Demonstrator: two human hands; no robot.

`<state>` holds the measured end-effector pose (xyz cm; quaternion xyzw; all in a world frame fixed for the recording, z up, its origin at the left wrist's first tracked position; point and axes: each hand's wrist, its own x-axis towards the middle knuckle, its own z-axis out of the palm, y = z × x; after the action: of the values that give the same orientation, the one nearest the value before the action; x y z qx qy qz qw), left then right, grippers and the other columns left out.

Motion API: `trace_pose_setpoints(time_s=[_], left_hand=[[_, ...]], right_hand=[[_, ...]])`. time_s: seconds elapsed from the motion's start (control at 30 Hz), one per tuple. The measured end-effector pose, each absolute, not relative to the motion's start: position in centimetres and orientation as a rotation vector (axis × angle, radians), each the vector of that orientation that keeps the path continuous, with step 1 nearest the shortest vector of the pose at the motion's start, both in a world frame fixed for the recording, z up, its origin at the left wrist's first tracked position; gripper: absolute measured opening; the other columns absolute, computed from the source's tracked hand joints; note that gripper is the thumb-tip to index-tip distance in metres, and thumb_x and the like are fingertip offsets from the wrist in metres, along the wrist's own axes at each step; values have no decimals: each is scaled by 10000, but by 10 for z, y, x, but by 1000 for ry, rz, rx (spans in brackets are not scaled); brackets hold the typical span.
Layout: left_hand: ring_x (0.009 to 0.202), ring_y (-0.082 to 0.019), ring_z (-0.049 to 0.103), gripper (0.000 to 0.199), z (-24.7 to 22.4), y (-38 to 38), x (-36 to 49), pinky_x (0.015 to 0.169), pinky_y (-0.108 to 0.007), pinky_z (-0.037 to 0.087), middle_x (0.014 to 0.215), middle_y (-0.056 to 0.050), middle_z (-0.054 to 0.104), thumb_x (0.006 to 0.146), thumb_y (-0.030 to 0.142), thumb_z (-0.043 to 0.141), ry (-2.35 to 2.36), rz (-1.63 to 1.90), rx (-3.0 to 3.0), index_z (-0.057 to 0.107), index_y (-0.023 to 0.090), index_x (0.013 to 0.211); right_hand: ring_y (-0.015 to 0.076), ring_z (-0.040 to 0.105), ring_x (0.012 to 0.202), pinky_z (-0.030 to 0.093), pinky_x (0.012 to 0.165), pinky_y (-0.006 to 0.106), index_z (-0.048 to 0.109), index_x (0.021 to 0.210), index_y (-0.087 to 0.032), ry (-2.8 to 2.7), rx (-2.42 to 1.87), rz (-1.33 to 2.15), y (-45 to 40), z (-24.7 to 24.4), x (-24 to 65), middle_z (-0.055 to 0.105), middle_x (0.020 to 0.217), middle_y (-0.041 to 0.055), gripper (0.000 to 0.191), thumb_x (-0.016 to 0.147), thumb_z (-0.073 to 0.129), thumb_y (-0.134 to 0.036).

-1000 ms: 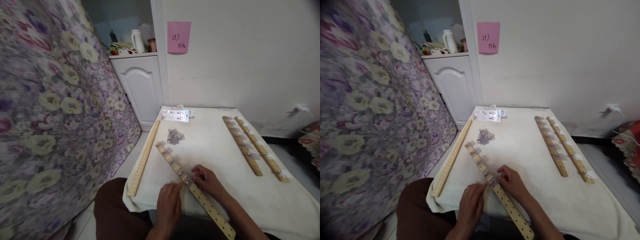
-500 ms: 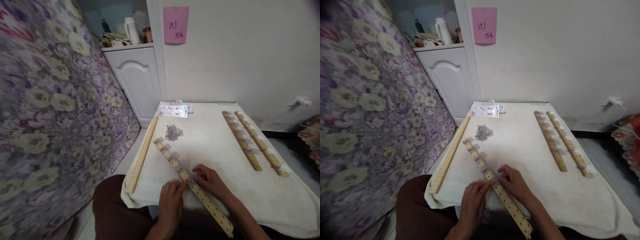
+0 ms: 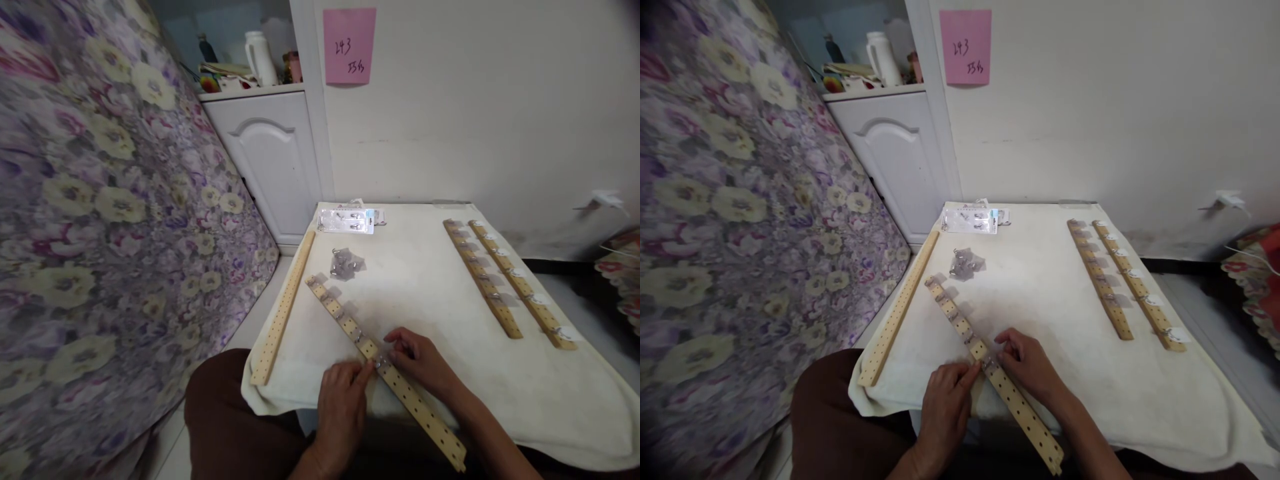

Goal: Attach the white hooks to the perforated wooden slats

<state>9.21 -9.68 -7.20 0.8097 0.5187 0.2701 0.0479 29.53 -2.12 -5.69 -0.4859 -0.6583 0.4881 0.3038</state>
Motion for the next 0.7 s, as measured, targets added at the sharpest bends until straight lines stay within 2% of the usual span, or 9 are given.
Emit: trace_pose_setpoints(time_s=[0.37,0.7], left_hand=[[881,-216,502,548,-71,-96,94,723,-360,426,975,-83,588,789,24,426,1604,819,2515,498,220,1296],[893,-215,499,560,-70,-97,94,734,-366,426,992,-80,585,804,31,415,1609,792,2496,477,245,1318]], right_hand=[[125,464,562,349,547,243,579,920,-197,-1762,-1297,1278,-20,-55,295,487,591,-52,143,781,560,-228],[126,469,557,356,535,242,588,914,-202,-1765,-1307,1257,-20,-56,294,495,586,-45,140,783,564,-244]])
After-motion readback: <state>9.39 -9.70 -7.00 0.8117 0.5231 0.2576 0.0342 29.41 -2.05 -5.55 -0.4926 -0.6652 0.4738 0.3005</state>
